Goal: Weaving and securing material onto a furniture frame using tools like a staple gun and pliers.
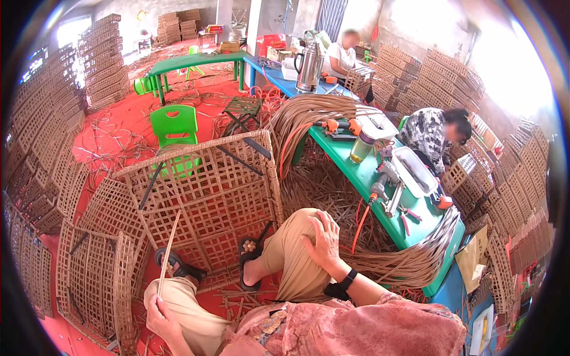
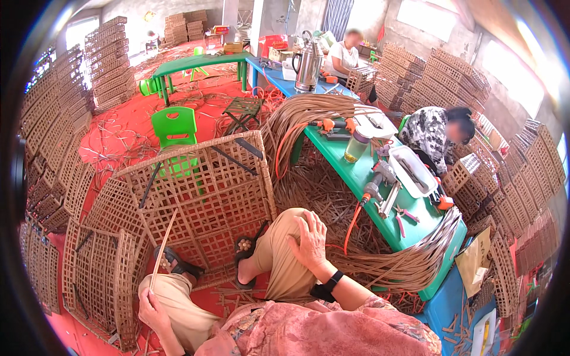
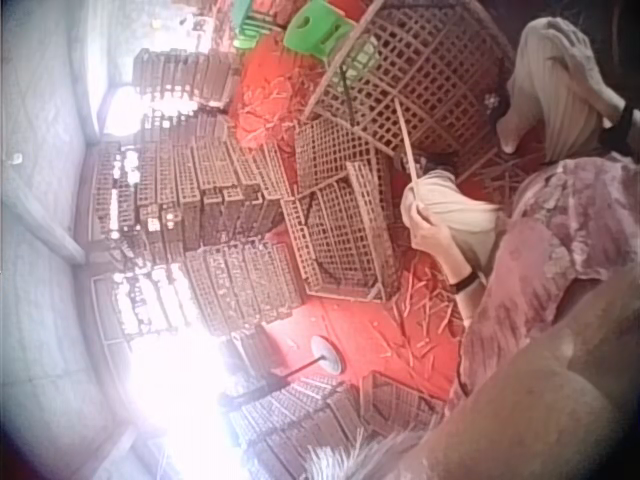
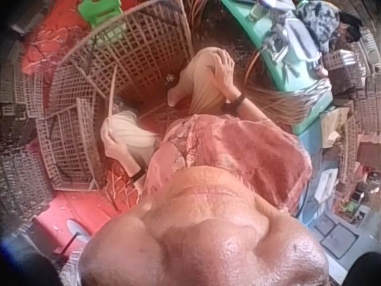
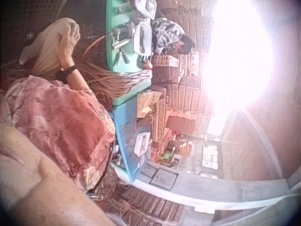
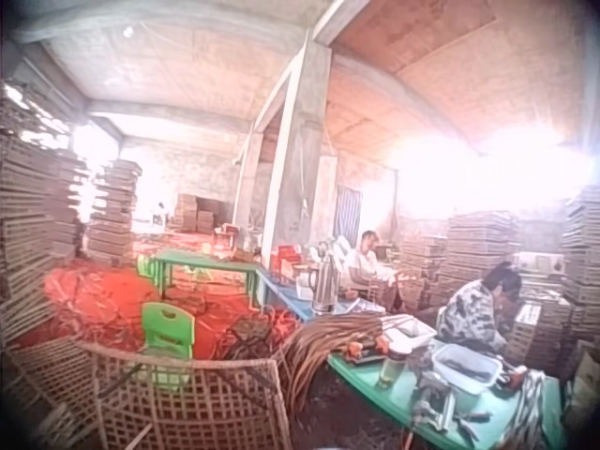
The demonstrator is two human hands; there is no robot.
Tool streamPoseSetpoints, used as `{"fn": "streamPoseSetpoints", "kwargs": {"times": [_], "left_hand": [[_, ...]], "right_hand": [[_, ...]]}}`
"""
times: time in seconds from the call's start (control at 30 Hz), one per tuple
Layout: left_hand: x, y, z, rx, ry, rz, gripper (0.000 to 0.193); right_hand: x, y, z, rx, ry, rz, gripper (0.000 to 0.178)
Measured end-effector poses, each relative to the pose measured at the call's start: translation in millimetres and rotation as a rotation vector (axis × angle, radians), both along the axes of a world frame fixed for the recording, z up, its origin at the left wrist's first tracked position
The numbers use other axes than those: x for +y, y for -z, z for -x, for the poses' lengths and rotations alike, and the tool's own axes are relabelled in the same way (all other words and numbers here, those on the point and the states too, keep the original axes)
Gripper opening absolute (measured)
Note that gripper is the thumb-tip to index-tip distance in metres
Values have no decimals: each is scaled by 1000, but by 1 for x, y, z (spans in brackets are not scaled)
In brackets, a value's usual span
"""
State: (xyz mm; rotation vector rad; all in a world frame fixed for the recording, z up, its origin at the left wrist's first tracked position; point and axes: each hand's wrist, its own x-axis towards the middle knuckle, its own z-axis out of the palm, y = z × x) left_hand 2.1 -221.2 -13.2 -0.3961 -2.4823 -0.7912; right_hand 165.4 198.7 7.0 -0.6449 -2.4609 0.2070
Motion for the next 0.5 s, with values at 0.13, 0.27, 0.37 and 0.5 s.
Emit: {"fn": "streamPoseSetpoints", "kwargs": {"times": [0.13, 0.27, 0.37, 0.5], "left_hand": [[-1, 1, 1, -7, -6, 1, 16], [2, 0, 3, 1, 7, -2, 17], [0, -1, 0, -16, -2, 9, 19], [-12, 11, 6, 32, 12, 36, 22]], "right_hand": [[0, -1, 1, -1, -5, 6, 56], [2, 0, 0, 3, 4, -5, 56], [3, 3, -1, 13, 5, -7, 58], [1, 11, 9, 6, -5, -33, 59]]}}
